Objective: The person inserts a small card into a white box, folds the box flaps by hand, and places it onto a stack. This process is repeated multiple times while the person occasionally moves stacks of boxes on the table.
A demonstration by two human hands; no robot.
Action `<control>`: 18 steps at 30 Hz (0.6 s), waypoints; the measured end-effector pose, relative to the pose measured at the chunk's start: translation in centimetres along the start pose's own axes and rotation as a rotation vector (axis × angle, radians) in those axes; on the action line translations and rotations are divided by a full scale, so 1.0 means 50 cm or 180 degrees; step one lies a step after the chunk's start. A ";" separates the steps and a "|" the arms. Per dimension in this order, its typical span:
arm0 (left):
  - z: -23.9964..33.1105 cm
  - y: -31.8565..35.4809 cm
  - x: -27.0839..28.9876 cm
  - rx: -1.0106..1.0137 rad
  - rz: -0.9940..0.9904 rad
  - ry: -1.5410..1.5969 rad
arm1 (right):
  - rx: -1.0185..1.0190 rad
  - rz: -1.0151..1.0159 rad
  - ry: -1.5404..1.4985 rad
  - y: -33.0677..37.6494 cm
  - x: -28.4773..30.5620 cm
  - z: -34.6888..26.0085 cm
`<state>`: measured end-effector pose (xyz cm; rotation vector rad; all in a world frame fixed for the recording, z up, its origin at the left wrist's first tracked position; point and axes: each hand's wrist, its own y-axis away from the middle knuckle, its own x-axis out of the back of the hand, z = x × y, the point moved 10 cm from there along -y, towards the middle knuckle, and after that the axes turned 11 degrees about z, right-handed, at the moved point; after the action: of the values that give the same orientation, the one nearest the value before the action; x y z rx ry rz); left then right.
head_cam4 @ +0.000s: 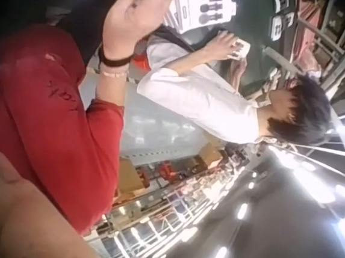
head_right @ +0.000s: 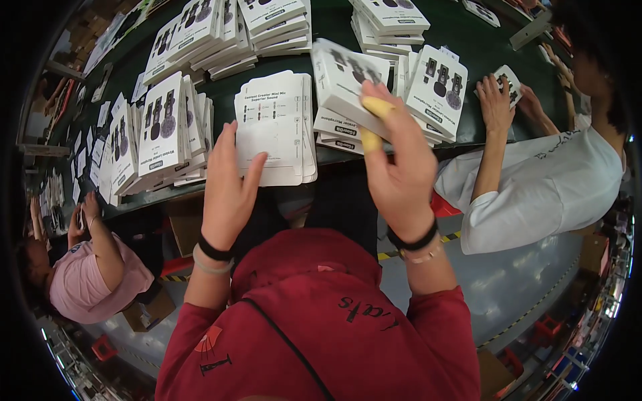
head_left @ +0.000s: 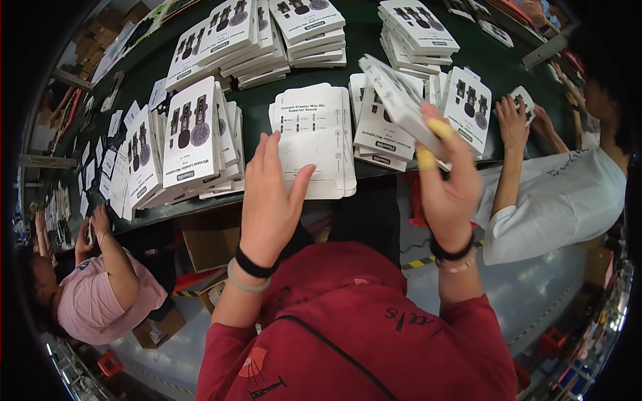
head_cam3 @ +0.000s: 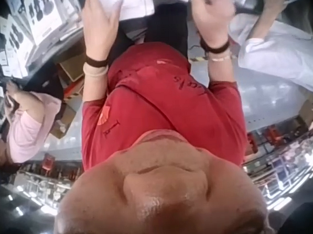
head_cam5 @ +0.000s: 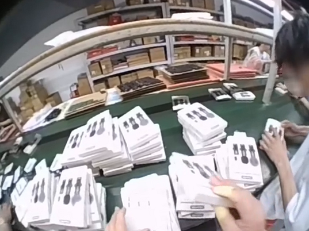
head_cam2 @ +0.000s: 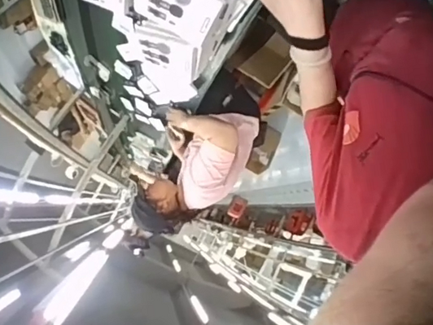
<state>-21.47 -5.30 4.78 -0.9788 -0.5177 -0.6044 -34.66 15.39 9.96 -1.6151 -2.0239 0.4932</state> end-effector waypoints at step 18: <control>-0.065 -0.017 0.012 0.1183 0.0565 0.1594 | 0.1150 -0.0645 0.1418 0.045 -0.077 0.021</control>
<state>-21.17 -8.67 4.16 -0.4868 -0.0868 -0.5437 -32.84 12.21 7.24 -1.1653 -1.6300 0.3589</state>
